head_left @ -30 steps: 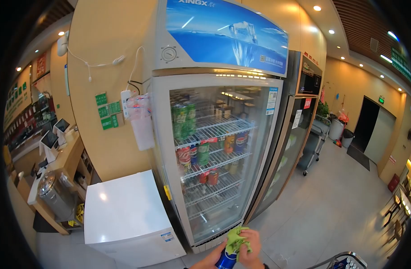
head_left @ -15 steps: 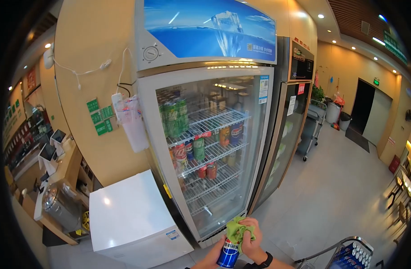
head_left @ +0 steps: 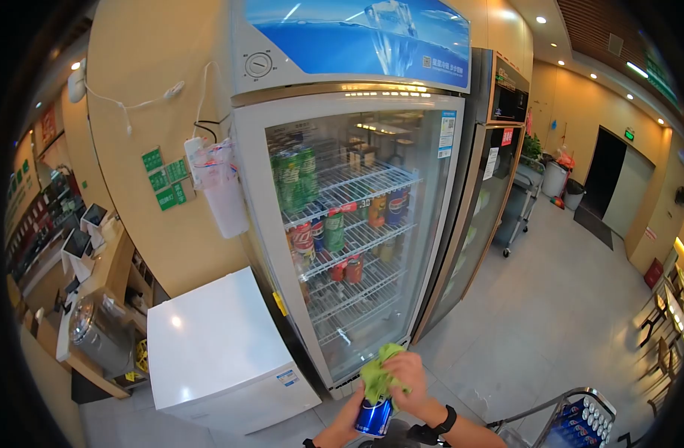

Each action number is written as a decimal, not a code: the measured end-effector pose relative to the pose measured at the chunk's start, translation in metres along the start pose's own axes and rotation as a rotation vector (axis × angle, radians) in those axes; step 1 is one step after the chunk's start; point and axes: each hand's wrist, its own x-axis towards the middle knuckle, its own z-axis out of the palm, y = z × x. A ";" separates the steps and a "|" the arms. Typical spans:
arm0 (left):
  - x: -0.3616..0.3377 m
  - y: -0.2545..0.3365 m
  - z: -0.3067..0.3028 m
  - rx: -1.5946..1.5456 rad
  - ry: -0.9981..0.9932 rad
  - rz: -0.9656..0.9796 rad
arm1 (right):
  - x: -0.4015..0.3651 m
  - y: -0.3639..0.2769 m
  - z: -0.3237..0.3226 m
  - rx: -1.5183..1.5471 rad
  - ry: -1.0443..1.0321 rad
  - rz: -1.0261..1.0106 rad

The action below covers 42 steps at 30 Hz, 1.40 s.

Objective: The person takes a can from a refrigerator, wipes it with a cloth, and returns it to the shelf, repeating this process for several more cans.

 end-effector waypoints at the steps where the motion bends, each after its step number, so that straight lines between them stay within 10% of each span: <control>1: 0.000 0.000 0.000 0.093 -0.032 -0.026 | 0.004 0.003 -0.001 -0.005 0.154 0.161; 6: 0.005 -0.005 -0.019 0.049 0.119 0.066 | -0.028 -0.024 0.019 0.050 -0.142 -0.049; 9: 0.002 0.000 -0.034 -0.235 -0.227 -0.124 | -0.023 -0.041 0.018 0.145 -0.335 -0.286; 10: 0.001 -0.006 -0.032 -0.045 -0.116 0.102 | -0.025 -0.032 0.017 0.116 -0.382 -0.276; 16: -0.001 -0.011 -0.014 0.142 0.116 0.004 | -0.009 -0.009 0.000 -0.053 0.054 0.088; 19: 0.002 -0.016 -0.012 0.016 0.075 -0.005 | -0.033 -0.031 0.008 -0.009 -0.096 -0.015; 21: -0.002 -0.010 -0.021 -0.149 0.007 -0.117 | -0.040 -0.042 0.012 0.025 -0.128 -0.095; 22: 0.012 -0.010 -0.039 -0.354 -0.452 -0.254 | -0.041 -0.044 0.012 0.072 -0.195 -0.197; 29: -0.005 -0.013 0.001 0.273 0.082 0.027 | -0.016 -0.023 -0.016 -0.077 -0.077 -0.225; 33: 0.001 -0.016 -0.011 0.120 0.032 -0.004 | -0.030 -0.032 -0.005 -0.121 0.056 -0.028; 37: -0.004 -0.006 -0.025 -0.189 -0.289 -0.283 | -0.049 -0.049 0.012 0.077 -0.283 -0.254; 42: -0.014 -0.023 -0.015 0.201 0.001 0.075 | -0.037 -0.033 0.003 0.011 -0.167 -0.189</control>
